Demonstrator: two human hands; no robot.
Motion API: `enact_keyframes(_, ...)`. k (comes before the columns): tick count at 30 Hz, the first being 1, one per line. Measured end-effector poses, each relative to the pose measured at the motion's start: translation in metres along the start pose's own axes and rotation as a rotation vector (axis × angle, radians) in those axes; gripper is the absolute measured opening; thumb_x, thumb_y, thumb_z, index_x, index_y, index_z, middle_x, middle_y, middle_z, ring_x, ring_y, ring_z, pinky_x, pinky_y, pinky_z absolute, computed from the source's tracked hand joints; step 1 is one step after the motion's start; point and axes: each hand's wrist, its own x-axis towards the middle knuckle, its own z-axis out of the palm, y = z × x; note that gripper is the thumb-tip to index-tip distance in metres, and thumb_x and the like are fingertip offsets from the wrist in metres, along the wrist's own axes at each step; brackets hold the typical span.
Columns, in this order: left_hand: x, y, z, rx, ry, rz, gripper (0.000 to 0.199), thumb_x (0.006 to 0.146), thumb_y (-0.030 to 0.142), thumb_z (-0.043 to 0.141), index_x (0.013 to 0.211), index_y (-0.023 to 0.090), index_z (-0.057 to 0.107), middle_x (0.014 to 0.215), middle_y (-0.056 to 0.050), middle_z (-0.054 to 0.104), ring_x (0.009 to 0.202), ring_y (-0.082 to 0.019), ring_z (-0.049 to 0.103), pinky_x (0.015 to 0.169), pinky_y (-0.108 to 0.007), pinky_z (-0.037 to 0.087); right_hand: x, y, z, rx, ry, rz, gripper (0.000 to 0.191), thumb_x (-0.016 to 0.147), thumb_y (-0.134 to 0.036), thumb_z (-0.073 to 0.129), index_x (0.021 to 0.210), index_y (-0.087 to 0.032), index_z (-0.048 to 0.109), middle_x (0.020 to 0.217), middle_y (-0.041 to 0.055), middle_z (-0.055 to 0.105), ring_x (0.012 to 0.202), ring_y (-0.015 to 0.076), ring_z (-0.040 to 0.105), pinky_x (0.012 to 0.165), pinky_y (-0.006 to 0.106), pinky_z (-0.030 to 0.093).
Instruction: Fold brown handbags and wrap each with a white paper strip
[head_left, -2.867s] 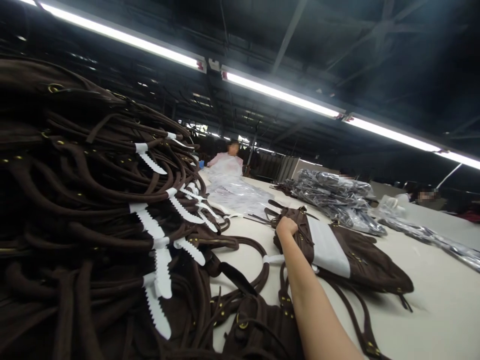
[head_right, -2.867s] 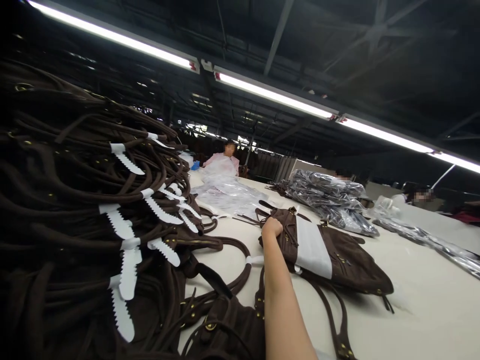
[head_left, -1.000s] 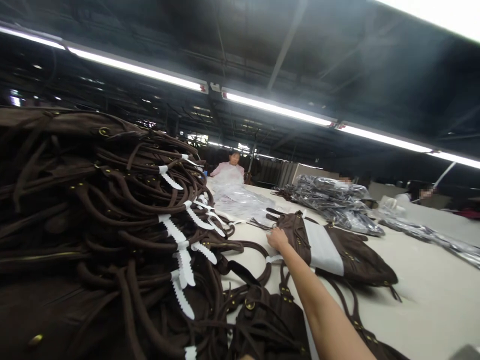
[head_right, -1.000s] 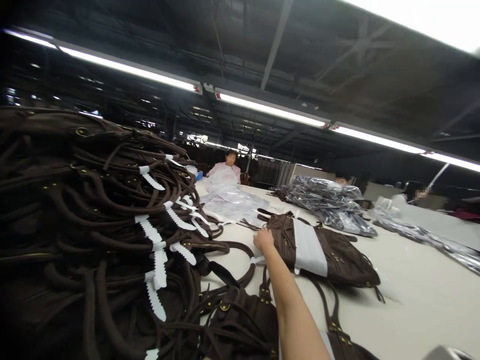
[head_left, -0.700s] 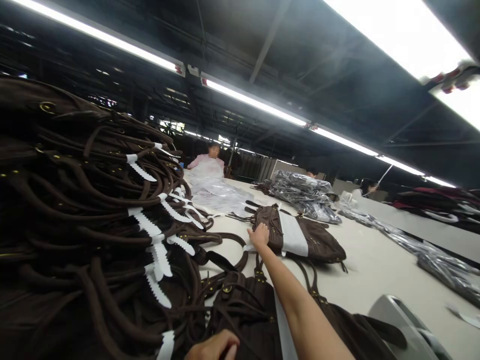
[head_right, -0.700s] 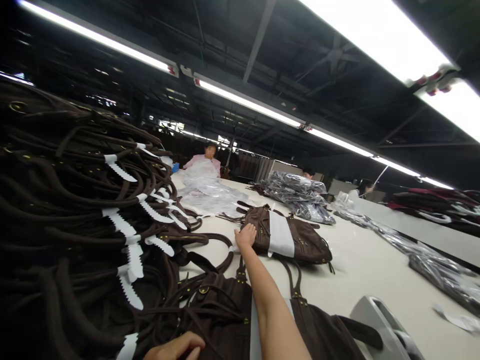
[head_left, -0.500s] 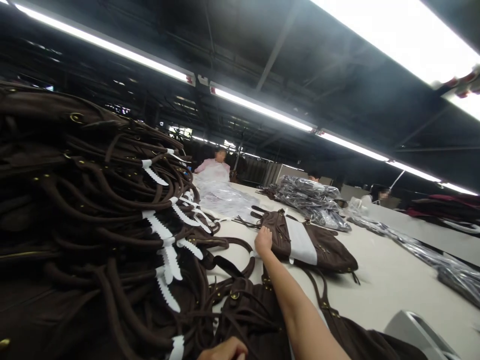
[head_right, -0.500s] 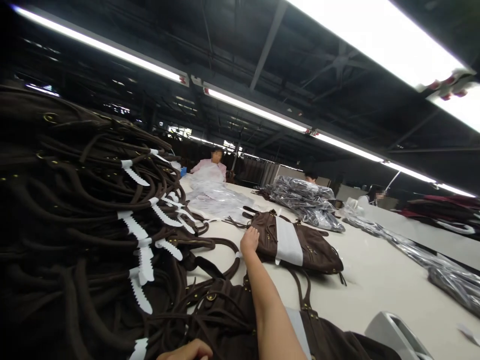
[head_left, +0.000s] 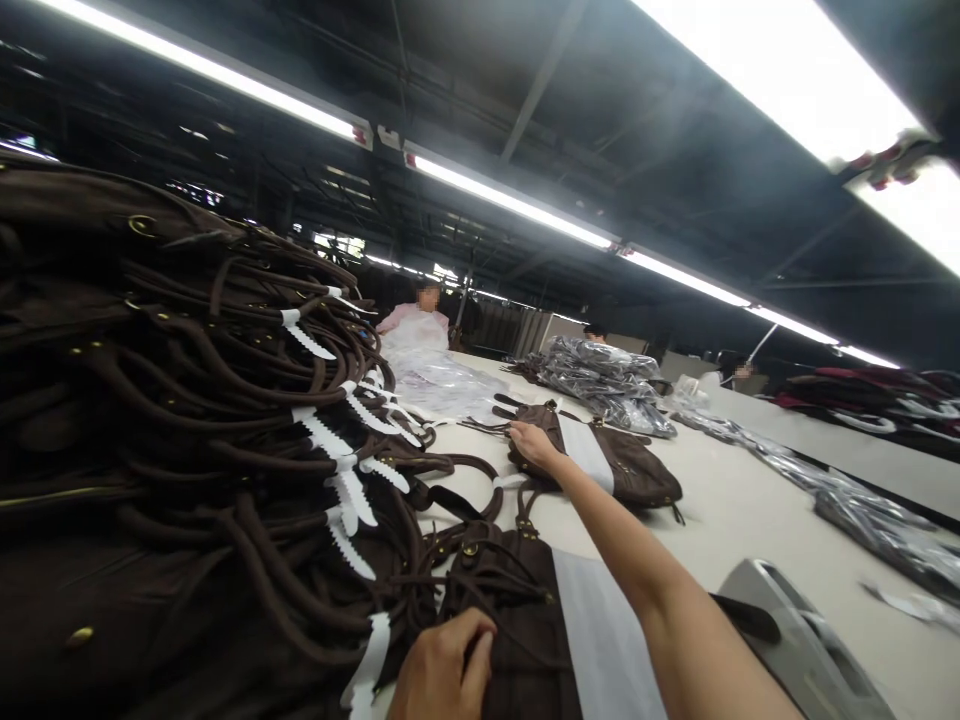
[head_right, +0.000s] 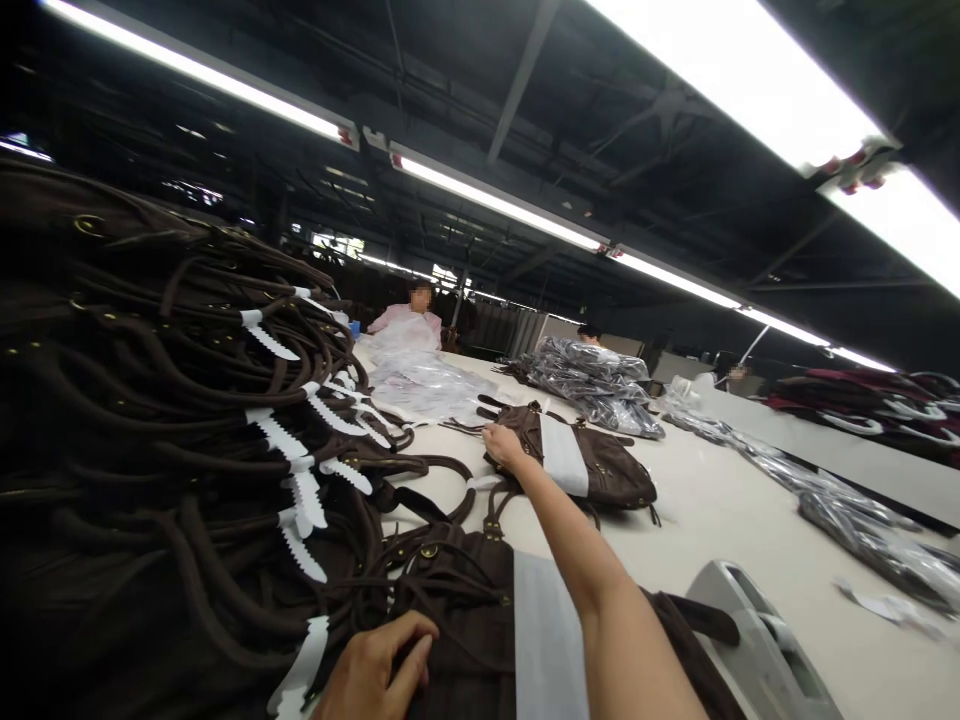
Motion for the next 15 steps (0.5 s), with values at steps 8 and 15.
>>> enact_keyframes(8,-0.001,0.017,-0.018,-0.016,0.028,-0.036,0.027,0.087,0.030,0.042,0.086,0.021,0.067,0.075,0.001,0.071,0.074,-0.015,0.066,0.071,-0.022,0.044,-0.225,0.073,-0.059,0.190,0.077,0.066,0.048,0.087,-0.029,0.048,0.133,-0.017,0.056,0.136,0.0061,0.057,0.127,0.0205,0.053,0.107,0.030,0.039)
enact_keyframes(15,-0.042,-0.036,-0.032,0.036,0.352,-0.242,0.043,0.069,0.049,0.050,0.099,0.023,0.067,0.105,-0.005,0.071,0.093,-0.026,0.067,0.082,-0.033,0.051,-0.421,0.213,-0.044,0.248,0.191,0.462,0.067,0.069,-0.053,0.054,0.118,-0.009,0.066,0.130,0.0183,0.060,0.125,0.0348,0.053,0.110,0.045,0.037)
